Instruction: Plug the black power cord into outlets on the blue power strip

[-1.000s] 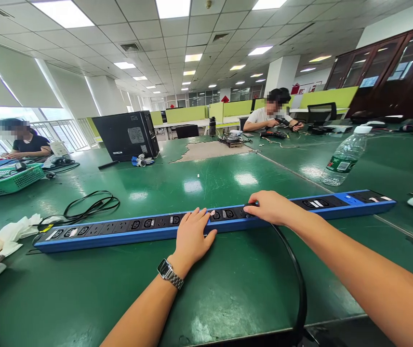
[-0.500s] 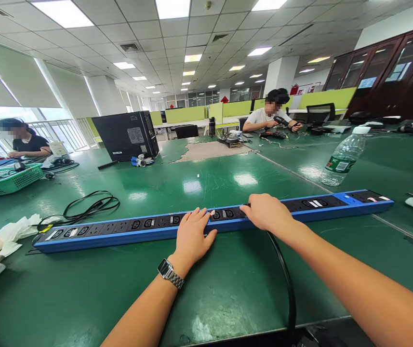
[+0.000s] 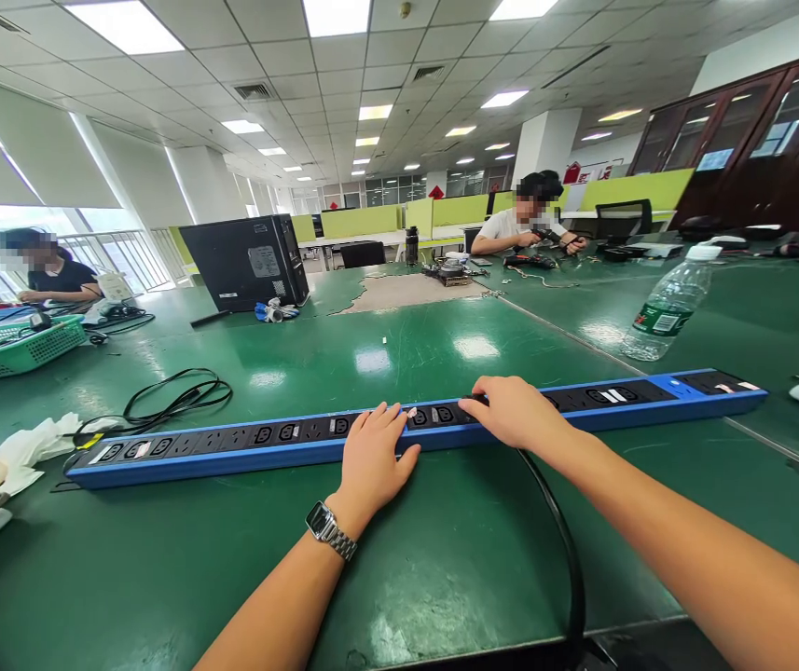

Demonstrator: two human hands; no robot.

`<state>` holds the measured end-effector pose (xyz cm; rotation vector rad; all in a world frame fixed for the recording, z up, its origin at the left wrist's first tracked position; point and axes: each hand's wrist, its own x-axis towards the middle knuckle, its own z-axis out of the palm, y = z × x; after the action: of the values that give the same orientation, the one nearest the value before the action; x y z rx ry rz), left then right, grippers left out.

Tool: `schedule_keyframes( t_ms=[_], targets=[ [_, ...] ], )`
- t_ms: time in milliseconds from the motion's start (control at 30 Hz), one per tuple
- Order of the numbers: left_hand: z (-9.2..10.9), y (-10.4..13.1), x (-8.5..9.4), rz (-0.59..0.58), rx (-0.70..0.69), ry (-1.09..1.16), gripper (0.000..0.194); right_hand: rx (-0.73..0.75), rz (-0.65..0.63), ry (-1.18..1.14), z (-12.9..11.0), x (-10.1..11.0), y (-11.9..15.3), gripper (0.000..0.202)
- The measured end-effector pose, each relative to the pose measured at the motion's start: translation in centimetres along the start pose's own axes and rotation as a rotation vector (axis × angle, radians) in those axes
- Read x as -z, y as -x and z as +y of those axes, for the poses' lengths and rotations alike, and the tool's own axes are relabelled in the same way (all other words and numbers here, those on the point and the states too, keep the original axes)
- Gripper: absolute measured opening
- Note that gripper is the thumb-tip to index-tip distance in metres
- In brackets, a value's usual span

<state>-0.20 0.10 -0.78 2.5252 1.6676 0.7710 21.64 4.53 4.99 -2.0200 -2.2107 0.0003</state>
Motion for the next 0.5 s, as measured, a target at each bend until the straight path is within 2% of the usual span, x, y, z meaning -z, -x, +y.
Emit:
schedule_keyframes(
  t_ms=[100, 267, 500],
  targets=[
    [0.0, 0.0, 0.0, 0.001, 0.001, -0.001, 0.045, -0.002, -0.032, -0.015, 0.5, 0.5, -0.1, 0.036],
    [0.0, 0.0, 0.0, 0.001, 0.010, -0.002, 0.045, -0.007, -0.110, -0.083, -0.1, 1.3, 0.3, 0.035],
    [-0.1, 0.0, -0.1, 0.004, 0.010, -0.008, 0.045, -0.109, -0.131, 0.135, -2.4, 1.7, 0.1, 0.035]
  ],
)
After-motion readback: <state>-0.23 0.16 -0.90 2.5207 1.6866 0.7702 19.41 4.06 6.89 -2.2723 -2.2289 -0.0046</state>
